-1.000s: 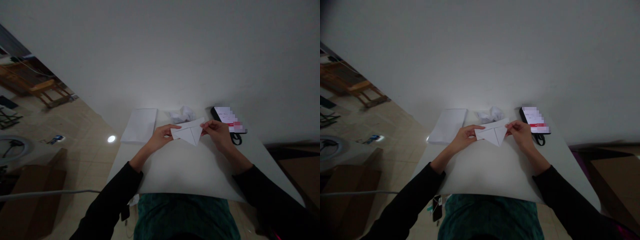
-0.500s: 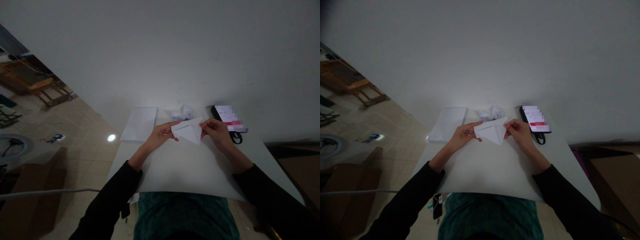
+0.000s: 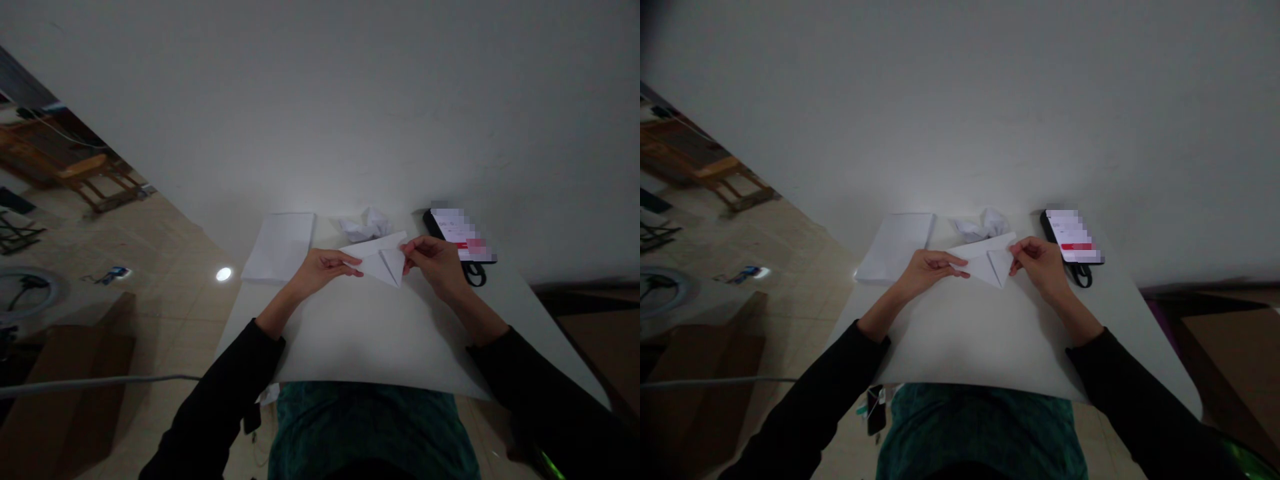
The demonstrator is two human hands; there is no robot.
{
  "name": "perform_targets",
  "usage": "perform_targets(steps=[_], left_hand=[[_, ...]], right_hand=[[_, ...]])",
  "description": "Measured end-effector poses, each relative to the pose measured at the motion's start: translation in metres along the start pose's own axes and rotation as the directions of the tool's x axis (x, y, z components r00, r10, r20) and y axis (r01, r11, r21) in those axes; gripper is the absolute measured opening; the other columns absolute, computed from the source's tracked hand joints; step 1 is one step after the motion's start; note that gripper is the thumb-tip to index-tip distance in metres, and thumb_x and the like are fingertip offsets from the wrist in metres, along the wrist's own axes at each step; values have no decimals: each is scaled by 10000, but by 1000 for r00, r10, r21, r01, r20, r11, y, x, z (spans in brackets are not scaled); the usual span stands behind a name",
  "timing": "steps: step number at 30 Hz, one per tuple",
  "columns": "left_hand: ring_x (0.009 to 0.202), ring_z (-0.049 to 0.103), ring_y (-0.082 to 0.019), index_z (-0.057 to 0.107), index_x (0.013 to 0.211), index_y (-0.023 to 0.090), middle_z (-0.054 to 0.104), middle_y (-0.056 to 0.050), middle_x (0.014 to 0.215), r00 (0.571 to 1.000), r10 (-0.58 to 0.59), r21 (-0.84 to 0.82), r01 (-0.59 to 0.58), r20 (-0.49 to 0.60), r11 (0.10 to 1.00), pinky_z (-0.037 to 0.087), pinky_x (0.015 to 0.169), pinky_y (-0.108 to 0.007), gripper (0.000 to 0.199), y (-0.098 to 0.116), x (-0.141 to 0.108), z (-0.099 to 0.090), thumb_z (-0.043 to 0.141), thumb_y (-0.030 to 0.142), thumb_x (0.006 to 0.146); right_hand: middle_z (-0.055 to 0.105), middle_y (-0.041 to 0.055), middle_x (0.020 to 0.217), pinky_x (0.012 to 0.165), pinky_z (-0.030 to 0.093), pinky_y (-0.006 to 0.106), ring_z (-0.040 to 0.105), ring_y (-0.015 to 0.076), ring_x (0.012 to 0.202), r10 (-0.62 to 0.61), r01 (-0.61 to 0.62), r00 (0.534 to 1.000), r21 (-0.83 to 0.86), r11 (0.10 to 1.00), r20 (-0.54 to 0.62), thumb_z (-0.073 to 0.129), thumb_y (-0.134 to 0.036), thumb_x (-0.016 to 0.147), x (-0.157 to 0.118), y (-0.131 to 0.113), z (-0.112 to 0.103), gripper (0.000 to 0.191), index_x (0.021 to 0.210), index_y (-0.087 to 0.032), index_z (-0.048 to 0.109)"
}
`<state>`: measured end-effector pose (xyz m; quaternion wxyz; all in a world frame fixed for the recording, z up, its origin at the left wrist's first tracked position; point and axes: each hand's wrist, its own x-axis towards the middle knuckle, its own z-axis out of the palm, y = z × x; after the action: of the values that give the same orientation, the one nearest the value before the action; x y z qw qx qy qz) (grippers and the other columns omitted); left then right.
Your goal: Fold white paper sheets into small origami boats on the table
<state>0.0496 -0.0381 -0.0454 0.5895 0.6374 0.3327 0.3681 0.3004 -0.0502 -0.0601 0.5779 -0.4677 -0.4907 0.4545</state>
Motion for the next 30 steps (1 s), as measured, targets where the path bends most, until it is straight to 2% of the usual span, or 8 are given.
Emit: perform_targets(steps=[8,15,18,23,30], left_hand=[[808,745,-182,765,963,165,775,-74,893,999,-42,-34,42,12,999,593,883,-349,263,-3,3,-2,765,321,752],[801,738,-167,766,932,157,767,-74,966,991,-30,-66,22,-131,998,599,873,-334,252,-5,4,3,780,316,736],[725,726,-139,753,889,139,769,-59,887,979,-16,-96,-4,-202,995,613,800,-297,246,-11,6,2,798,307,714],[635,699,-125,662,836,142,722,4,676,970,-25,-151,-12,-241,988,620,725,-298,274,-16,8,0,816,310,683],[729,714,-160,728,853,118,745,-58,796,967,-46,-109,19,-250,994,633,732,-321,266,-7,5,1,783,333,706]], right_hand=[[646,-18,601,437,556,259,602,113,458,-81,81,997,-8,997,-19,800,-345,698,2,0,-4,239,651,-184,629],[649,-11,615,466,569,270,618,119,470,-118,119,993,3,993,-17,795,-328,718,2,-1,-3,232,660,-183,624],[645,-12,628,482,569,272,624,120,483,-119,119,993,-19,993,17,785,-336,725,0,-1,0,230,669,-185,621],[640,-21,670,524,567,284,638,128,525,-164,170,983,-75,983,82,747,-322,743,-1,-3,0,163,730,-202,638],[661,-3,693,564,552,297,627,135,570,-172,203,968,-164,965,181,717,-272,742,-5,-5,-2,68,760,-207,706]])
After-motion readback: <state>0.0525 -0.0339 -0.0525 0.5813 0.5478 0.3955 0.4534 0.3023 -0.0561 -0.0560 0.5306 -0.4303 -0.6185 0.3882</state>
